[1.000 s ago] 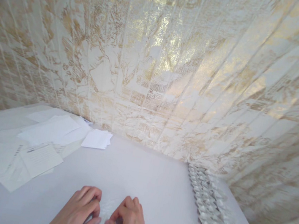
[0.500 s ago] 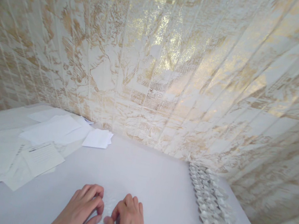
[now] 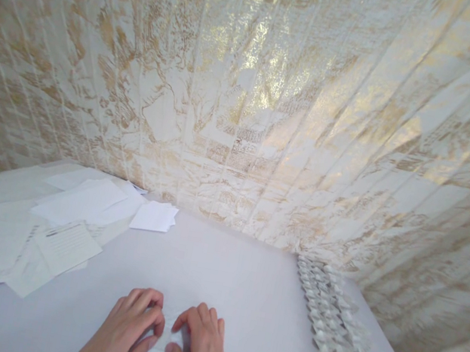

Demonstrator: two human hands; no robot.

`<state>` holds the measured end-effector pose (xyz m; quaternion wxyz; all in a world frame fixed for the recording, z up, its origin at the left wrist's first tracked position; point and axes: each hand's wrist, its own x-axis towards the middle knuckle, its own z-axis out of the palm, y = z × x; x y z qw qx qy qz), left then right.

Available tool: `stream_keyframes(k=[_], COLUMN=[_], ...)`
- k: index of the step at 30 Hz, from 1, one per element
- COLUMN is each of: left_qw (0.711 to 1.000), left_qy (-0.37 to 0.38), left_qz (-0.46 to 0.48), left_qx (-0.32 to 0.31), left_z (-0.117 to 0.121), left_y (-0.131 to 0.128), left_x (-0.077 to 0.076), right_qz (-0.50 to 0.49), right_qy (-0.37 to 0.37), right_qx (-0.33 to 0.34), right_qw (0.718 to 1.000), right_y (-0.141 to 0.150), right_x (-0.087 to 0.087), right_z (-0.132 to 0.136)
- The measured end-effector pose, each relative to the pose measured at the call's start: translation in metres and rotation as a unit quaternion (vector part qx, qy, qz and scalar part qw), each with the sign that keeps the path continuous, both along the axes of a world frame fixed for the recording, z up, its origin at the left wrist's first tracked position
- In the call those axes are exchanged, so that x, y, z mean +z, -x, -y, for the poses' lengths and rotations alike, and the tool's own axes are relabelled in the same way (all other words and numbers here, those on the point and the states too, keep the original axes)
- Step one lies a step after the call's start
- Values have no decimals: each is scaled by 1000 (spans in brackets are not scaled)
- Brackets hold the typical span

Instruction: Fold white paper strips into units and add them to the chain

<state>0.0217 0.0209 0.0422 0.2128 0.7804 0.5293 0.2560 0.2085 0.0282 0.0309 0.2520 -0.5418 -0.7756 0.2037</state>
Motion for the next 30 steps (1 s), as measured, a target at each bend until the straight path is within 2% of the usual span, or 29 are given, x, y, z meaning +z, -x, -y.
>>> stream_keyframes(k=[4,7,10,13,19,25,30], left_qw=[1000,1000,999,997,997,987,964], left_qy=[-3,-8,-5,-15,-4,54,128], left_qz=[11,19,35,62,77,146,228], left_qx=[-7,-9,-18,-35,-26,-23,-45], left_z=[0,0,0,0,1,2,0], left_y=[1,3,5,5,2,0,3], left_x=[0,0,0,0,1,3,13], right_qz=[-19,0,72,115,66,16,-107], right_qy=[14,-8,-53,-68,16,105,183], right_qx=[56,111,113,100,65,39,53], right_qw=[998,994,990,986,996,994,976], right_y=[-4,-3,2,4,-1,3,5], right_x=[5,5,0,-5,-4,10,17], right_z=[-1,-2,-1,-2,-3,-3,-5])
